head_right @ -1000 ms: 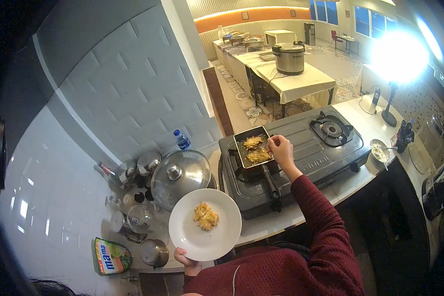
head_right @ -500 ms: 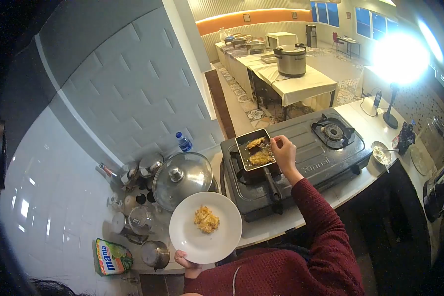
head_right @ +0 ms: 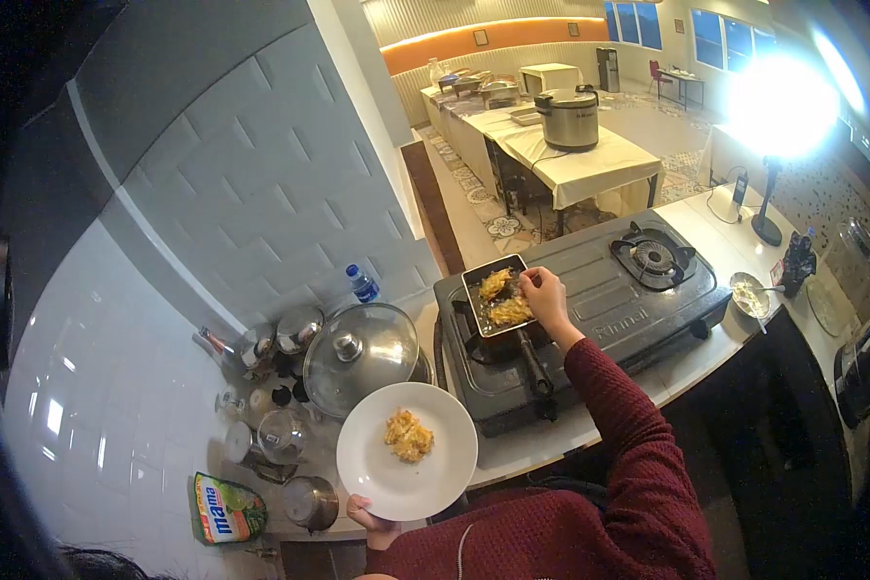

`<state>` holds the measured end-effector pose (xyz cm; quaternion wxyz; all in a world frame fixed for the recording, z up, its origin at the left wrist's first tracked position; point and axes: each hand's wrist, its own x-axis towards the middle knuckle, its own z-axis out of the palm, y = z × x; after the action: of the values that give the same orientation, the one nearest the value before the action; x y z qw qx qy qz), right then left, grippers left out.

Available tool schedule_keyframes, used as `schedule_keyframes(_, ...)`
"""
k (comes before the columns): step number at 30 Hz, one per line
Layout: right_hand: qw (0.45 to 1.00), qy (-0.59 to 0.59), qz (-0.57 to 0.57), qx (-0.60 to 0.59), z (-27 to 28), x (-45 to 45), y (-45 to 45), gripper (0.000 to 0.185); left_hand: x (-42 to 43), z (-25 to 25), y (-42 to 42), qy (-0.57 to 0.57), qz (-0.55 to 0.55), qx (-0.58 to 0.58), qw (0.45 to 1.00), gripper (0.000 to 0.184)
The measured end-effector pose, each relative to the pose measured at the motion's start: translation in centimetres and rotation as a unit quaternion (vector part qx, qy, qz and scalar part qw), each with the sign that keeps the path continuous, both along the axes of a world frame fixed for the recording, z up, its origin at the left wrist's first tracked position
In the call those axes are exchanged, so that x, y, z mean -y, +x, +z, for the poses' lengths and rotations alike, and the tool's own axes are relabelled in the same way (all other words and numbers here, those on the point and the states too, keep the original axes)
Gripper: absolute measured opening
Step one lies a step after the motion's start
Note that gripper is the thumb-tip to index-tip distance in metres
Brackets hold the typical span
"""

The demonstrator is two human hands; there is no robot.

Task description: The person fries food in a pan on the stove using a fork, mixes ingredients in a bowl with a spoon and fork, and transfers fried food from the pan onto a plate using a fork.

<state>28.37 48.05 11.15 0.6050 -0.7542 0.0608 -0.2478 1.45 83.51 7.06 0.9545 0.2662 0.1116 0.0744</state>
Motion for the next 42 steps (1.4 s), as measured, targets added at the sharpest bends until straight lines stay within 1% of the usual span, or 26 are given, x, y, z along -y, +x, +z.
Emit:
schedule_keyframes(5, 0.996, 0.073, 0.03, -0.048, -1.1, 0.5, 1.3, 0.011, 0.4, 1.0, -0.3, 0.009, 0.001, 0.0, 1.0, 0.076)
schedule_keyframes(8, 0.995, 0.058, 0.05, -0.059, -0.1, 0.4, 0.8, 0.012, 0.4, 1.3, -0.3, 0.014, 0.004, 0.006, 1.0, 0.077)
schedule_keyframes(10, 0.996, 0.04, 0.047, -0.057, 0.1, 0.4, 0.7, 0.014, 0.6, 1.6, -0.3, 0.004, 0.001, 0.009, 1.0, 0.078)
schedule_keyframes(14, 0.998, 0.028, 0.038, -0.033, -0.1, -0.1, 0.8, 0.015, 0.5, 1.5, -0.3, 0.02, -0.001, 0.009, 1.0, 0.078)
schedule_keyframes(17, 0.998, -0.031, 0.037, -0.03, 0.1, -0.4, 0.7, 0.014, 0.6, 1.3, -0.2, 0.02, -0.005, 0.01, 1.0, 0.079)
schedule_keyframes(23, 0.996, 0.036, 0.047, -0.061, 1.4, -0.8, -0.1, 0.014, 0.7, 1.2, -0.1, -0.008, -0.007, 0.01, 1.0, 0.079)
schedule_keyframes(25, 0.995, 0.052, 0.055, -0.063, 0.7, -0.2, 0.2, 0.014, 0.8, 1.2, -0.1, -0.019, -0.012, 0.018, 1.0, 0.08)
schedule_keyframes(28, 0.993, 0.063, 0.06, -0.079, 1.0, 0.3, -0.4, 0.014, 1.0, 1.8, -0.3, 0.002, -0.009, 0.008, 1.0, 0.08)
schedule_keyframes(35, 0.989, 0.11, 0.05, -0.09, 1.4, 1.0, -2.4, 0.015, 1.1, 1.9, -0.1, 0.0, -0.011, 0.012, 1.0, 0.08)
schedule_keyframes(38, 0.996, 0.042, 0.033, -0.076, 2.9, 0.7, -4.0, 0.015, 1.2, 2.1, -0.1, 0.011, -0.01, 0.004, 1.0, 0.079)
schedule_keyframes(41, 0.998, 0.018, 0.042, -0.038, 3.5, 0.9, -4.7, 0.015, 1.3, 2.2, 0.0, 0.013, -0.008, 0.003, 1.0, 0.078)
schedule_keyframes(42, 0.999, -0.028, 0.034, -0.018, 3.7, 1.1, -4.8, 0.014, 1.2, 1.9, 0.1, 0.014, -0.008, 0.006, 1.0, 0.078)
